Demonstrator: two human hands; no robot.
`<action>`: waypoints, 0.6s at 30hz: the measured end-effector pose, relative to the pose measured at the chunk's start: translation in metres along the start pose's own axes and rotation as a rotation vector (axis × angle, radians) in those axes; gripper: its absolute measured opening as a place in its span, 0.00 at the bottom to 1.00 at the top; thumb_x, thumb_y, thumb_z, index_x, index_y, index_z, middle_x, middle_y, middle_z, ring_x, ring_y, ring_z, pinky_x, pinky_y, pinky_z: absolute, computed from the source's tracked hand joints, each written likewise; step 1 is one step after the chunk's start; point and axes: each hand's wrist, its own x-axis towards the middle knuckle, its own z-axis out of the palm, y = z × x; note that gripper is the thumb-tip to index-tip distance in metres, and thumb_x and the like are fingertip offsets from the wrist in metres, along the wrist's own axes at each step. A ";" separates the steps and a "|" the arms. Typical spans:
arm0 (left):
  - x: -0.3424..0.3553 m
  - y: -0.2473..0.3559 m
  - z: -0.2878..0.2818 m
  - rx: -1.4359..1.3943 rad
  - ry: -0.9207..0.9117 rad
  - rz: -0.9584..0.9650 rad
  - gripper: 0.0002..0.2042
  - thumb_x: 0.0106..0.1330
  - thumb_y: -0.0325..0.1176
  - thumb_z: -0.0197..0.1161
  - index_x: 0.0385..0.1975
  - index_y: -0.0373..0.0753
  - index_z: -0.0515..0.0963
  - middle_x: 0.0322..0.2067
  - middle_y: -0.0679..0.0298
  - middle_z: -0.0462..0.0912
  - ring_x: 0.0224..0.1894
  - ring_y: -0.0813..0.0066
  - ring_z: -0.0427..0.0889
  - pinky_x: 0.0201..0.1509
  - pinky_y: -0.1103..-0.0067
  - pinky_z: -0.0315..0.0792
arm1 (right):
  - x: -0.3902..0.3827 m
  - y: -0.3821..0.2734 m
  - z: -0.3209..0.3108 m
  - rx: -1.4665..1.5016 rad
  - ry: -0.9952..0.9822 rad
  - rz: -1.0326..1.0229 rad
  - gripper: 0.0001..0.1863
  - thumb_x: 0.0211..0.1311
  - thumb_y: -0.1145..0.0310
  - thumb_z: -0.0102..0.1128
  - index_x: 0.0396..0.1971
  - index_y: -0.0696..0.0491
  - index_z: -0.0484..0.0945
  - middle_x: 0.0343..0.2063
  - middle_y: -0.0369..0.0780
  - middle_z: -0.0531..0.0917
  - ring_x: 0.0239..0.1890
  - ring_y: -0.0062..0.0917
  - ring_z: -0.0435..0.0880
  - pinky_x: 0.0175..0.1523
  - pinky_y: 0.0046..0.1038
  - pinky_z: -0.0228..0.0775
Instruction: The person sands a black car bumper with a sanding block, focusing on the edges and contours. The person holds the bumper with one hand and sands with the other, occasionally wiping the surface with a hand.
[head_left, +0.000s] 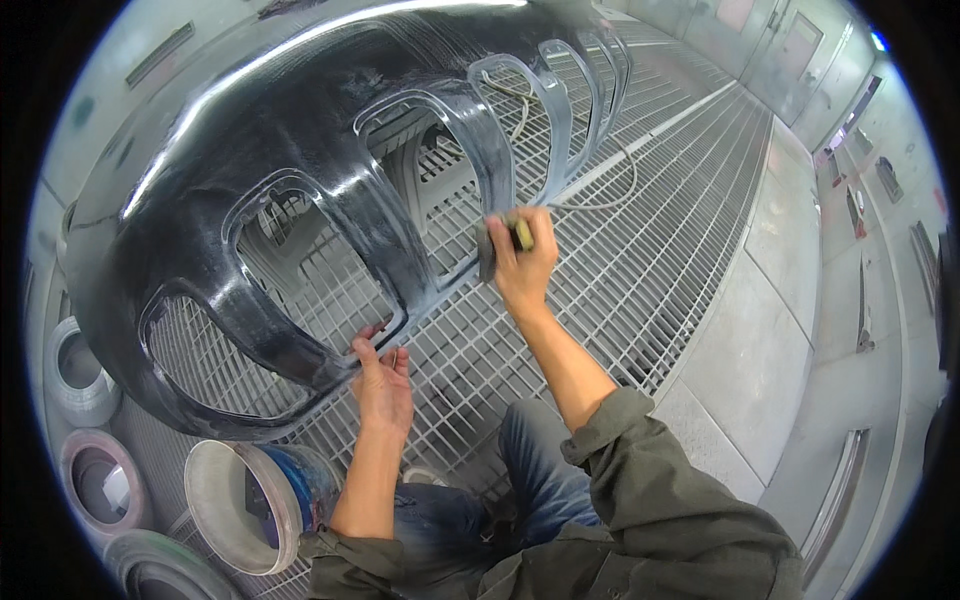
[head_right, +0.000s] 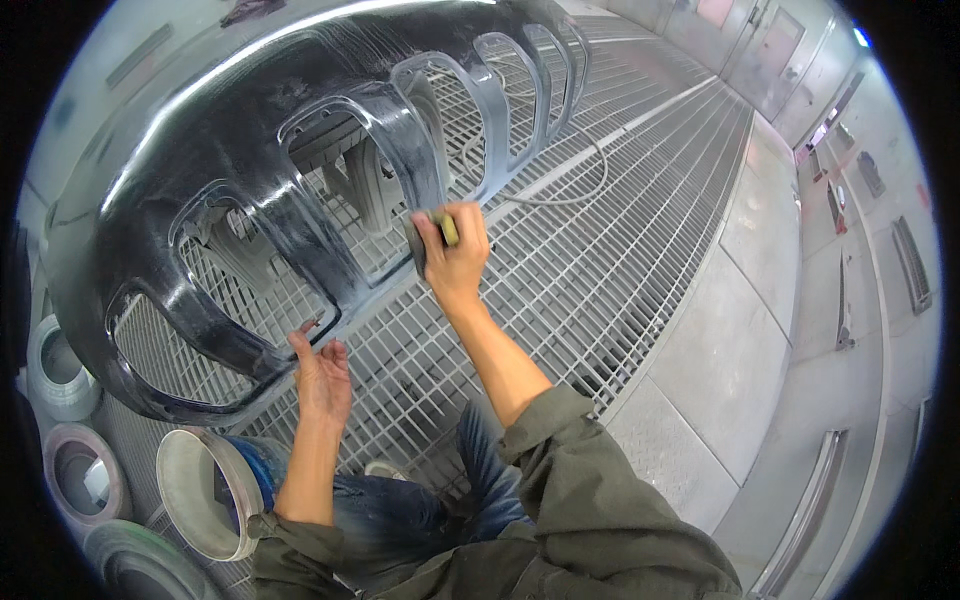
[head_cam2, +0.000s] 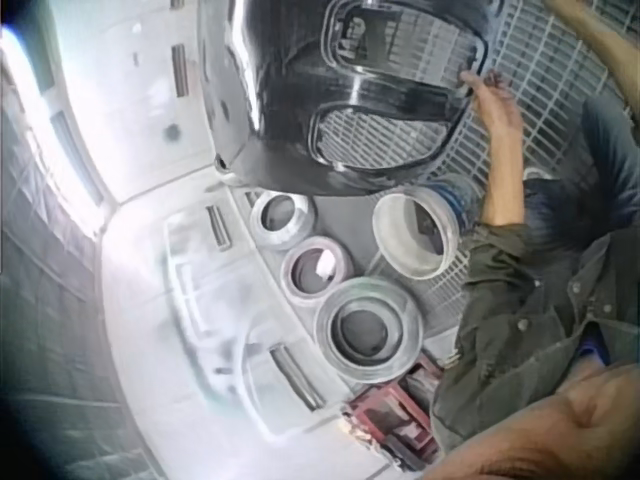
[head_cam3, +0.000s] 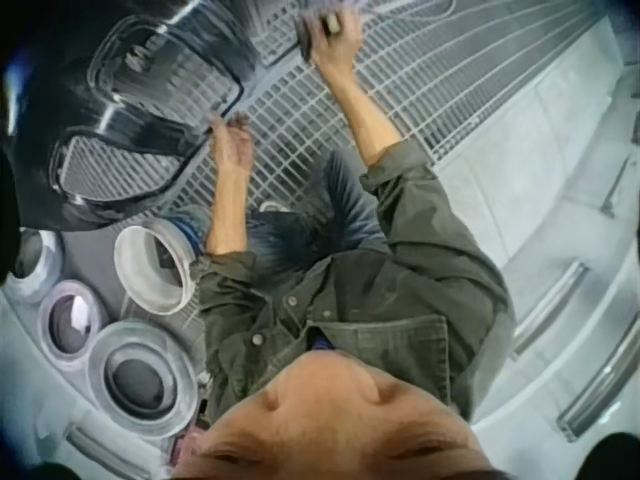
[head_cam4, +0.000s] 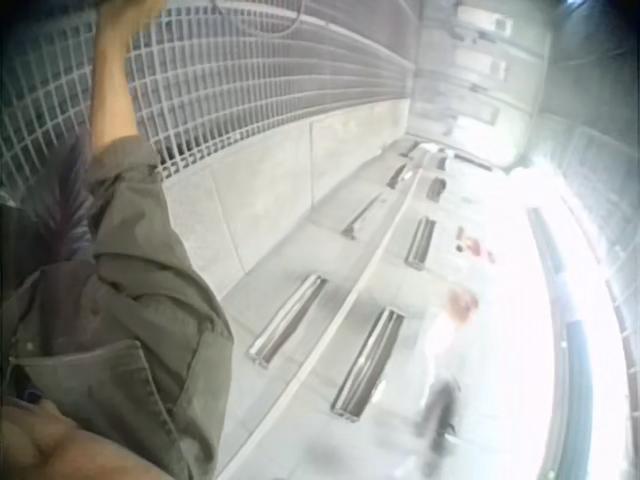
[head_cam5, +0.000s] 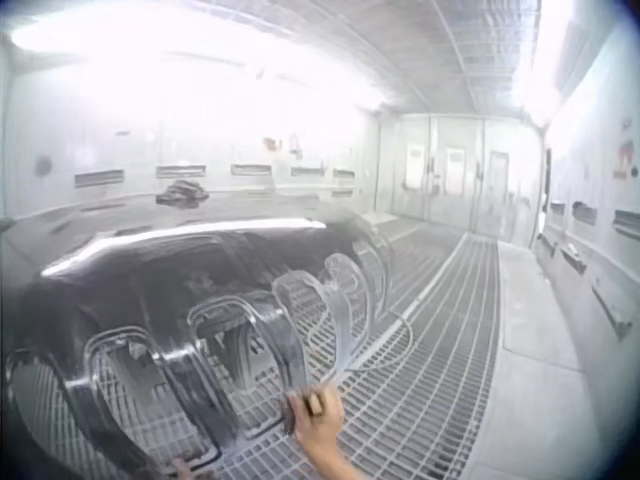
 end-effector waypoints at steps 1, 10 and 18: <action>0.000 0.001 -0.003 0.007 0.003 0.003 0.31 0.64 0.56 0.70 0.60 0.43 0.71 0.55 0.67 0.77 0.50 0.77 0.77 0.55 0.79 0.76 | -0.003 -0.001 -0.001 0.025 -0.016 0.020 0.12 0.59 0.73 0.75 0.31 0.58 0.77 0.29 0.40 0.77 0.31 0.29 0.76 0.41 0.29 0.69; -0.006 0.004 0.007 0.006 -0.014 0.006 0.31 0.64 0.56 0.70 0.59 0.43 0.71 0.54 0.67 0.77 0.52 0.77 0.77 0.57 0.78 0.75 | 0.047 -0.039 0.021 0.088 0.109 -0.054 0.13 0.55 0.73 0.78 0.30 0.57 0.77 0.29 0.43 0.78 0.31 0.36 0.77 0.38 0.34 0.69; -0.001 0.004 -0.001 -0.018 -0.062 0.007 0.29 0.65 0.54 0.69 0.59 0.43 0.72 0.55 0.66 0.80 0.55 0.78 0.77 0.57 0.79 0.75 | -0.033 0.012 -0.030 0.232 -0.196 0.532 0.16 0.58 0.68 0.79 0.37 0.59 0.79 0.30 0.38 0.84 0.33 0.20 0.80 0.42 0.24 0.73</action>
